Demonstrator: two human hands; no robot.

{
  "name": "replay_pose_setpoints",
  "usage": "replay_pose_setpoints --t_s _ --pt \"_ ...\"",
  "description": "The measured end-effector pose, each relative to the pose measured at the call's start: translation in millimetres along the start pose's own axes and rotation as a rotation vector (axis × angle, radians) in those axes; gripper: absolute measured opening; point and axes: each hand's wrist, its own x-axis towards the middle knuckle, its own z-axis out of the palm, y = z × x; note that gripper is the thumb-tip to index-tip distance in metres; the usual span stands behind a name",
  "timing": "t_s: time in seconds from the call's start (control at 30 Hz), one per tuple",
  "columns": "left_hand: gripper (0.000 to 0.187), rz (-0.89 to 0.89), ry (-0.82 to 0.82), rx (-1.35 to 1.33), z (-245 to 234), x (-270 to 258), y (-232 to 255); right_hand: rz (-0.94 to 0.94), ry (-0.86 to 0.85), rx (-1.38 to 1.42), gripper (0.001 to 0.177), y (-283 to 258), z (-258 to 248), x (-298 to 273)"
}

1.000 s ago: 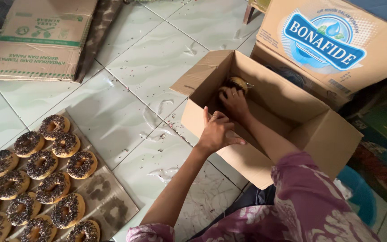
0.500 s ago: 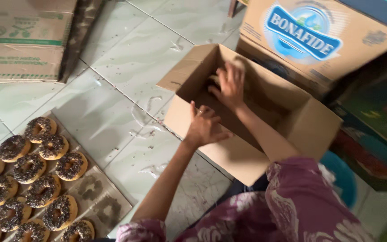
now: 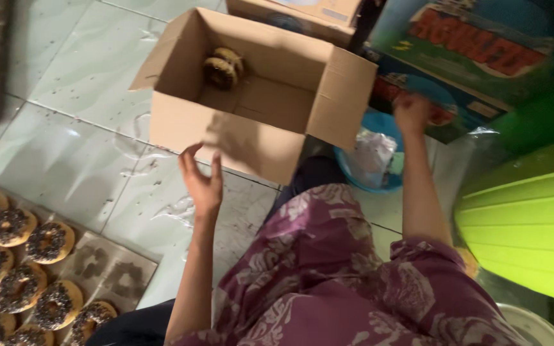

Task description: The person sits on the floor and individually wraps chocolate-sprinkled donuts in clear plastic bags. They then place each wrapped donut into a cardboard box. The process is repeated for multiple donuts from a tray.

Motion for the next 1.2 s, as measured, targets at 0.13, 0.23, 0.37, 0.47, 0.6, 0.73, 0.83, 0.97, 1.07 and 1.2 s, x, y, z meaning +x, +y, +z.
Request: replay_pose_setpoints --t_s 0.13,0.23,0.37,0.47,0.6,0.73,0.83,0.97,1.07,1.2 --pt "0.037 -0.167 0.031 -0.002 -7.1 -40.2 -6.1 0.191 -0.369 -0.295 0.052 39.7 24.5 -87.5" --pt "0.035 -0.282 0.006 -0.015 -10.4 -60.8 -7.9 0.148 -0.437 -0.353 0.038 31.7 35.9 -126.2" --pt "0.030 -0.345 0.011 -0.027 -15.2 -76.1 -7.9 0.195 -0.386 -0.264 0.017 20.6 30.6 -147.3" --pt "0.028 -0.336 0.004 -0.053 -14.3 -74.8 -4.1 0.272 -0.271 0.003 0.015 17.7 23.3 -139.7" --pt "0.024 -0.340 -0.030 -0.083 -12.0 -80.4 4.2 0.076 0.108 -0.070 0.048 16.5 17.9 -141.4" --pt "0.020 -0.346 -0.048 -0.098 -8.2 -78.3 8.8 0.333 0.082 0.054 0.012 11.4 18.0 -137.5" --pt "0.020 -0.318 -0.048 -0.140 -9.4 -84.1 6.3 0.274 0.098 0.084 0.028 12.7 14.1 -138.5" --pt "0.020 -0.366 -0.063 -0.165 -10.3 -85.7 1.3 0.316 0.110 0.149 0.014 16.2 12.6 -136.5" --pt "0.020 -0.389 -0.066 -0.137 -9.2 -89.3 -2.5 0.299 0.076 0.153 0.009 19.9 12.7 -138.4" --pt "0.019 -0.371 -0.052 -0.116 -8.1 -92.0 -7.4 -0.022 -0.071 -0.497 0.005 18.7 2.0 -126.9"
